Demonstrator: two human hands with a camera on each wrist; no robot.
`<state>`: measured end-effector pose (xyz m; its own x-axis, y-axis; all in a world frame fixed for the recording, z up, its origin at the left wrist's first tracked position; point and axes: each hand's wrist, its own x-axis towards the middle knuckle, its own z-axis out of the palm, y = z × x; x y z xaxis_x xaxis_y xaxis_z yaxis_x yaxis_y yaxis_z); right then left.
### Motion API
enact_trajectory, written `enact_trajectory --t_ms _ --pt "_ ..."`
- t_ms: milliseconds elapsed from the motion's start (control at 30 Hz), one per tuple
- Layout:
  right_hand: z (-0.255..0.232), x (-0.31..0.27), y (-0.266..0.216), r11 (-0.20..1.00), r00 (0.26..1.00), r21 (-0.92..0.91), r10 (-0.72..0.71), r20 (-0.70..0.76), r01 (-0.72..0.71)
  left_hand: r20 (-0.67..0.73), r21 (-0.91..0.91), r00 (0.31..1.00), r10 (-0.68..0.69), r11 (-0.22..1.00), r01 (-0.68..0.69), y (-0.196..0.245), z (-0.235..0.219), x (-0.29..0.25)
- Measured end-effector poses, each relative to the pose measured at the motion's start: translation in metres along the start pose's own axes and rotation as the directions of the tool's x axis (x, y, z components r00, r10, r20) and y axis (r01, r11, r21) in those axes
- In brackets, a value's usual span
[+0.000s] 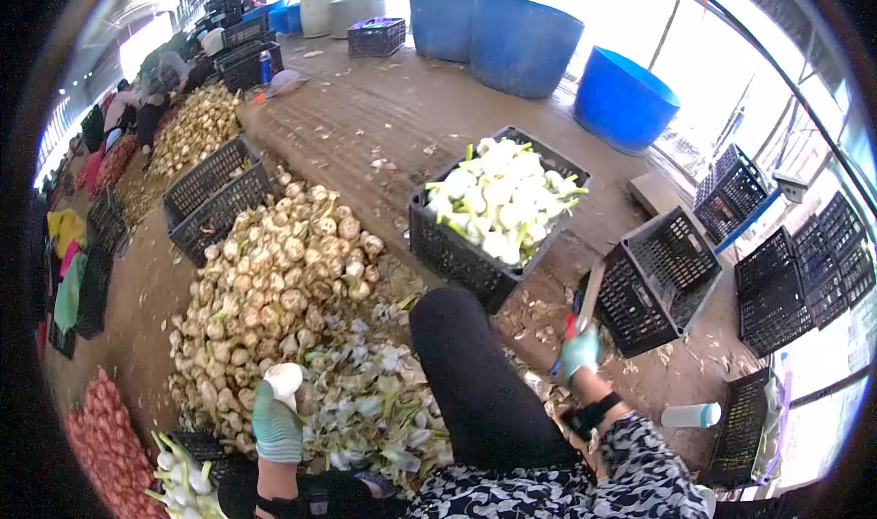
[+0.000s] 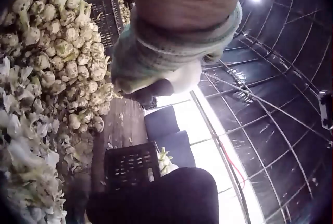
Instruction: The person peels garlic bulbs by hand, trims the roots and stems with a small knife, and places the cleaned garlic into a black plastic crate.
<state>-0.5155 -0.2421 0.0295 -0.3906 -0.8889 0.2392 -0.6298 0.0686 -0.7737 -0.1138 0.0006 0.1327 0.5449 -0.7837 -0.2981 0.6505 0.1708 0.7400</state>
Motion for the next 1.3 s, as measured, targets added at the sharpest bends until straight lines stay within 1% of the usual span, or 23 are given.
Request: enact_trajectory --t_ms 33,67,100,167,200,300,367,433,467,500,600,667,733,767,833,867,967,1033,1067,1133,1200,1267,1300 --pt "0.018 -0.007 0.05 0.982 0.984 0.134 0.118 0.13 -0.136 -0.071 -0.129 0.997 -0.034 0.991 0.025 0.003 0.011 -0.002" --pt "0.038 0.001 0.115 0.379 0.777 0.701 0.477 0.411 -0.604 -0.063 -0.127 0.997 -0.038 0.992 0.03 0.0 0.01 0.002" --pt "0.057 0.005 0.184 0.96 0.949 0.094 0.239 0.206 -0.262 -0.059 -0.022 0.997 -0.055 0.998 0.053 -0.005 0.004 0.005" --pt "0.04 0.025 0.169 0.915 0.886 0.05 0.373 0.275 -0.4 -0.073 0.131 0.994 -0.078 0.988 0.087 -0.009 0.005 0.006" --pt "0.032 0.019 0.089 0.871 0.888 -0.368 0.415 0.199 -0.325 -0.064 0.134 0.995 -0.078 0.987 0.086 -0.01 0.005 0.006" --pt "0.013 0.039 -0.028 0.905 0.981 -0.388 -0.133 0.139 0.177 0.056 0.433 0.994 0.098 0.894 -0.113 -0.024 -0.01 0.015" --pt "0.002 0.042 -0.117 0.879 0.863 0.057 -0.476 0.17 0.473 0.085 0.488 0.994 0.072 0.867 -0.105 -0.011 0.021 0.007" --pt "-0.02 0.006 -0.222 0.78 0.715 0.612 -0.352 0.605 -0.134 0.106 0.567 0.992 0.072 0.815 -0.12 -0.015 0.026 0.004" --pt "-0.046 -0.021 -0.275 0.81 0.382 0.477 -0.583 0.717 0.341 0.111 0.564 0.991 0.077 0.816 -0.127 -0.015 0.03 0.002" --pt "-0.033 -0.041 -0.281 0.546 0.132 0.684 -0.818 0.56 0.484 0.19 0.592 0.981 0.048 0.791 -0.153 -0.015 0.036 0.0" --pt "0.01 -0.125 -0.294 0.387 -0.263 0.734 -0.756 0.599 0.558 0.332 0.493 0.934 0.131 0.821 -0.29 -0.02 0.043 -0.01" --pt "0.033 -0.152 -0.289 0.567 -0.366 0.636 -0.525 0.769 0.523 0.32 0.698 0.947 0.026 0.669 -0.255 -0.012 0.038 -0.013" --pt "0.073 -0.155 -0.257 0.489 -0.423 0.761 -0.636 0.646 0.427 0.3 0.479 0.952 -0.061 0.873 -0.095 -0.011 0.031 -0.012" --pt "0.063 -0.154 -0.263 0.579 -0.386 0.721 -0.608 0.693 0.382 0.259 0.6 0.956 -0.135 0.799 -0.05 -0.002 0.038 -0.016" --pt "0.059 -0.147 -0.273 0.565 -0.378 0.704 -0.596 0.709 0.429 0.259 0.613 0.953 -0.159 0.789 -0.035 -0.011 0.021 -0.01" --pt "0.045 -0.151 -0.305 0.692 -0.41 0.577 -0.418 0.81 0.433 0.241 0.646 0.97 0.022 0.742 -0.177 -0.015 0.016 -0.008" --pt "0.086 -0.162 -0.305 0.913 -0.402 0.368 -0.408 0.82 -0.175 -0.02 0.36 0.999 0.025 0.933 -0.016 0.024 0.001 -0.017" --pt "0.119 -0.157 -0.29 0.903 -0.331 0.243 -0.364 0.871 -0.355 -0.319 0.146 0.863 0.391 0.92 -0.363 0.058 -0.007 -0.034" --pt "0.135 -0.158 -0.284 0.918 -0.263 0.247 -0.333 0.905 -0.312 -0.348 0.236 0.845 0.406 0.91 -0.34 0.089 -0.018 -0.061" --pt "0.148 -0.173 -0.294 0.944 -0.341 0.239 -0.307 0.889 -0.227 -0.377 0.554 0.601 0.705 0.691 -0.464 0.126 -0.058 -0.101" --pt "0.159 -0.191 -0.297 0.974 -0.33 0.053 -0.126 0.936 -0.222 -0.486 0.815 0.251 0.837 0.537 -0.217 0.131 -0.133 -0.137" --pt "0.166 -0.206 -0.296 0.986 -0.399 0.013 -0.08 0.914 -0.167 -0.427 0.904 0.152 0.892 0.423 0.06 0.138 -0.186 -0.2" --pt "0.164 -0.212 -0.293 0.985 -0.417 0.161 -0.175 0.892 -0.069 -0.406 0.913 0.052 0.912 0.408 -0.029 0.128 -0.212 -0.227"
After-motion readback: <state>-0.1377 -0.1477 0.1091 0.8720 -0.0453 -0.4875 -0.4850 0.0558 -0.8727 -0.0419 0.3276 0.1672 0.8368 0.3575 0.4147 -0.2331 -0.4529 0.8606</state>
